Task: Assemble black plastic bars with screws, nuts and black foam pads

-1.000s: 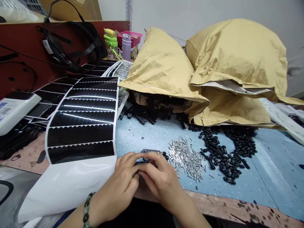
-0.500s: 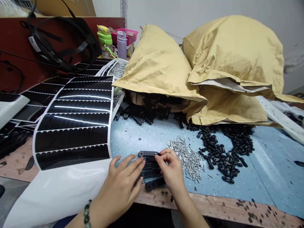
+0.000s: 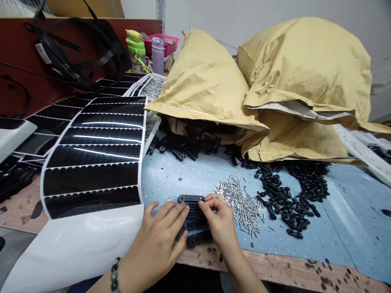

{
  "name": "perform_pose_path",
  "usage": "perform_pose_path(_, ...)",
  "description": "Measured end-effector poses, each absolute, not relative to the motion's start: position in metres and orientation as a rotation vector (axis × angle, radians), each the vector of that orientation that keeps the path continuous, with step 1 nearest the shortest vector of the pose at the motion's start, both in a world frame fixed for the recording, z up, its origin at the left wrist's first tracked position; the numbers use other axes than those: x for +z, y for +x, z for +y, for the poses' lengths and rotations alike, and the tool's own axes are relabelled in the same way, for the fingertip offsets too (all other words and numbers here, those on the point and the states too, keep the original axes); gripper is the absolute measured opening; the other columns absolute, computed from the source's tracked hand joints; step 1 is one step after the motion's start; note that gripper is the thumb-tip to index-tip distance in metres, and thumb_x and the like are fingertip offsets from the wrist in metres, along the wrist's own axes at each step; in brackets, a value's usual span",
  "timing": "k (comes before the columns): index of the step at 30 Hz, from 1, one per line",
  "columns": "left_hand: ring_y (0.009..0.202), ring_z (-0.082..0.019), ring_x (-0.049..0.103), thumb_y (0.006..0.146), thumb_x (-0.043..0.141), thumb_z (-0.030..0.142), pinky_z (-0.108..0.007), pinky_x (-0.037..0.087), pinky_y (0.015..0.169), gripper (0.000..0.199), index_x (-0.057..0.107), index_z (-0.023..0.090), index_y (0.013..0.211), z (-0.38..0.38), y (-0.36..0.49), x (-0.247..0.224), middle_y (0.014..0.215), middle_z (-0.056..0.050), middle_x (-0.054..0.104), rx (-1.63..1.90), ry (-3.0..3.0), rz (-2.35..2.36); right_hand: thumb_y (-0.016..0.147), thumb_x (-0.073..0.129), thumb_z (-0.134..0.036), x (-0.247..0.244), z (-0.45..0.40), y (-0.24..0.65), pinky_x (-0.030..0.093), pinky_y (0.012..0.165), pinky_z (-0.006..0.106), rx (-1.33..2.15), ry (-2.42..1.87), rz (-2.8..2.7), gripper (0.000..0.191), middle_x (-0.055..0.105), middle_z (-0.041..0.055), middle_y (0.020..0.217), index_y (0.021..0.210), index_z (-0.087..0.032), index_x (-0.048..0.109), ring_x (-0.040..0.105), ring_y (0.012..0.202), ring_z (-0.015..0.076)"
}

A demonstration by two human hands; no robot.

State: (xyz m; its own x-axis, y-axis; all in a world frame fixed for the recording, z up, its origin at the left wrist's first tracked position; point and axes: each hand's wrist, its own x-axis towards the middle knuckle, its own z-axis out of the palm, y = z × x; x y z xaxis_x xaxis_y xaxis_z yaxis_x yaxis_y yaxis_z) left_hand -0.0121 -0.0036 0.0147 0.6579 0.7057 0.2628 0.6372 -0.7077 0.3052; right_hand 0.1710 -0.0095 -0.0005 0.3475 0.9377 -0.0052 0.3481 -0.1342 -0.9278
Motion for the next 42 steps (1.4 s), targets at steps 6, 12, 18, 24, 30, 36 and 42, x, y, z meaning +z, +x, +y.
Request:
perform_pose_path(6, 0.106, -0.027, 0.054, 0.088, 0.046, 0.023, -0.049, 0.027, 0.093, 0.039, 0.056, 0.020, 0.126, -0.005, -0.001, 0.012, 0.116, -0.005, 0.064, 0.647, 2.558, 1.185, 0.083, 0.056, -0.030, -0.004, -0.009, 0.174, 0.043, 0.059, 0.028, 0.561, -1.809, -1.446, 0.027, 0.052, 0.0034, 0.075, 0.059, -0.020, 0.048, 0.053, 0.066, 0.0169)
perform_pose_path(12, 0.116, -0.029, 0.045, 0.080, 0.044, 0.011, -0.051, 0.034, 0.096, 0.041, 0.059, 0.022, 0.116, 0.006, -0.004, 0.026, 0.124, -0.006, 0.056, 0.528, 2.412, 1.126, 0.083, 0.063, -0.036, 0.013, -0.013, 0.181, 0.041, 0.050, 0.027, 0.308, -1.939, -1.757, 0.024, 0.051, 0.0037, 0.082, 0.069, -0.020, 0.051, 0.051, 0.059, 0.0155)
perform_pose_path(18, 0.126, -0.025, 0.040, 0.084, 0.034, 0.007, -0.045, 0.042, 0.103, 0.056, 0.045, 0.026, 0.135, 0.012, -0.012, 0.027, 0.140, -0.003, 0.043, 0.520, 2.267, 1.007, 0.091, 0.051, -0.020, 0.045, -0.016, 0.160, 0.051, 0.073, 0.034, 0.462, -1.356, -2.069, 0.013, 0.054, 0.0080, 0.108, 0.096, -0.022, 0.063, 0.055, 0.090, 0.0208)
perform_pose_path(24, 0.134, -0.026, 0.034, 0.099, 0.019, 0.022, -0.047, 0.043, 0.101, 0.049, 0.020, 0.031, 0.147, 0.015, -0.026, 0.023, 0.152, -0.004, 0.025, 0.673, 2.005, 1.148, 0.087, 0.058, -0.024, 0.039, -0.012, 0.171, 0.051, 0.065, 0.030, 0.634, -1.436, -1.538, 0.016, 0.051, 0.0071, 0.097, 0.071, -0.019, 0.060, 0.056, 0.082, 0.0188)
perform_pose_path(30, 0.125, -0.032, 0.041, 0.090, 0.044, 0.020, -0.055, 0.034, 0.098, 0.046, 0.046, 0.027, 0.136, 0.012, -0.023, 0.014, 0.135, -0.005, 0.052, 0.515, 2.497, 1.192, 0.080, 0.063, -0.038, 0.016, 0.001, 0.176, 0.048, 0.056, 0.029, 0.740, -1.608, -1.208, 0.030, 0.052, 0.0086, 0.090, 0.060, -0.017, 0.061, 0.056, 0.074, 0.0199)
perform_pose_path(36, 0.121, -0.029, 0.046, 0.087, 0.045, 0.017, -0.051, 0.028, 0.096, 0.045, 0.049, 0.024, 0.132, 0.008, -0.019, 0.011, 0.133, -0.004, 0.054, 0.483, 2.605, 1.185, 0.081, 0.060, -0.036, 0.004, 0.002, 0.171, 0.046, 0.069, 0.031, 0.715, -1.631, -1.234, 0.029, 0.053, 0.0062, 0.084, 0.057, -0.019, 0.061, 0.055, 0.079, 0.0197)
perform_pose_path(42, 0.124, -0.028, 0.042, 0.086, 0.043, 0.014, -0.049, 0.025, 0.097, 0.049, 0.046, 0.023, 0.134, 0.010, -0.021, 0.009, 0.137, -0.003, 0.051, 0.441, 2.635, 1.146, 0.079, 0.060, -0.034, 0.001, 0.006, 0.177, 0.045, 0.067, 0.030, 0.761, -1.644, -1.265, 0.026, 0.053, 0.0054, 0.083, 0.058, -0.019, 0.061, 0.053, 0.074, 0.0183)
